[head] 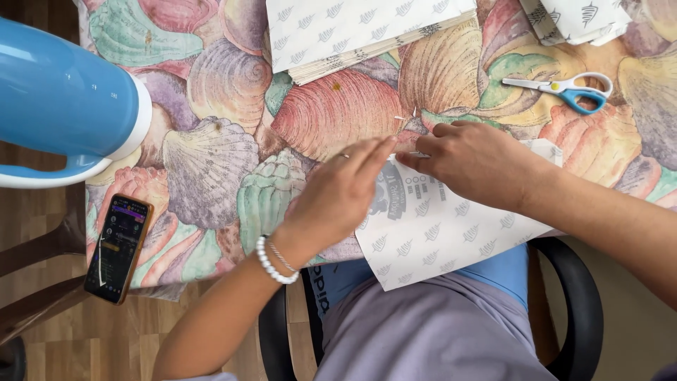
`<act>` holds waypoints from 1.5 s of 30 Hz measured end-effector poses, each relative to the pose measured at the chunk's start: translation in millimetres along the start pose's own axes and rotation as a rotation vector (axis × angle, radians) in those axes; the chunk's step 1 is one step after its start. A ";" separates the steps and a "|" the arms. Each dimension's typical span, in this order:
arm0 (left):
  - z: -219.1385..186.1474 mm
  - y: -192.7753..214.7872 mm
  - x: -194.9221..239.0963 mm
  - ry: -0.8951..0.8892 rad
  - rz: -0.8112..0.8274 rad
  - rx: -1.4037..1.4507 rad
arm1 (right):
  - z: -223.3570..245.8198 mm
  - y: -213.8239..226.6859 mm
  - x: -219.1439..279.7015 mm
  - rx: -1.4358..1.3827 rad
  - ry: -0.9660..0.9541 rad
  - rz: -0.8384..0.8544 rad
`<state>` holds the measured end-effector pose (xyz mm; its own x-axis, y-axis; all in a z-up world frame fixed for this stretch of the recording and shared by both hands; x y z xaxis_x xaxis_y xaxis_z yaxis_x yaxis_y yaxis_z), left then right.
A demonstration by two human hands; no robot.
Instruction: Folding and stacking printed paper sheets on a table, occasionally using scissors to trim them.
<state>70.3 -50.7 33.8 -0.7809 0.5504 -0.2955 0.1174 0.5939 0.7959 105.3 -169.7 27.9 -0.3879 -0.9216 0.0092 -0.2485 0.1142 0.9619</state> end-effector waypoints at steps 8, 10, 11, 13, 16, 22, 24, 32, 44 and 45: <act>2.6 -49.9 6.3 0.053 0.020 -0.510 | -38.6 -25.6 46.9 -0.242 -0.121 -0.050; 4.2 -50.6 9.4 0.087 0.052 -0.576 | -54.5 -33.8 65.3 -0.296 -0.209 -0.031; 2.2 -46.2 9.1 0.082 0.027 -0.563 | -63.4 -32.9 74.8 -0.341 -0.264 -0.051; 0.9 -42.6 7.2 0.072 0.005 -0.547 | -75.5 -33.5 89.9 -0.386 -0.325 -0.069; -0.7 -46.1 4.8 0.031 0.027 -0.568 | -85.7 -42.5 105.5 -0.425 -0.401 -0.057; -8.8 -50.6 2.6 0.005 0.095 -0.787 | -91.1 -49.3 112.3 -0.354 -0.479 0.079; -13.3 -46.7 0.0 0.004 0.088 -0.790 | -88.8 -47.1 109.6 -0.320 -0.467 0.170; -9.4 -45.4 3.3 0.054 0.068 -0.765 | -77.5 -40.3 102.0 -0.179 -0.347 0.284; -5.8 -48.4 3.5 0.071 0.124 -0.760 | -80.6 -57.5 112.9 -0.190 -0.313 0.171; -6.1 -49.0 4.0 0.074 0.142 -0.764 | -72.3 -55.9 115.6 -0.116 -0.207 0.063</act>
<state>57.6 -81.2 -3.1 -0.8320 0.5345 -0.1489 -0.2147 -0.0627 0.9747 138.5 -309.5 -5.1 -0.5760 -0.8171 0.0255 -0.1189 0.1146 0.9863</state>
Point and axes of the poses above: each hand's wrist, its own x-axis away from the middle knuckle, its own y-axis out of the back of the hand, z = x × y, the point moved 8 cm from there along -x, towards the middle knuckle, and after that the axes turned 7 degrees about x, right-handed, at the moved point
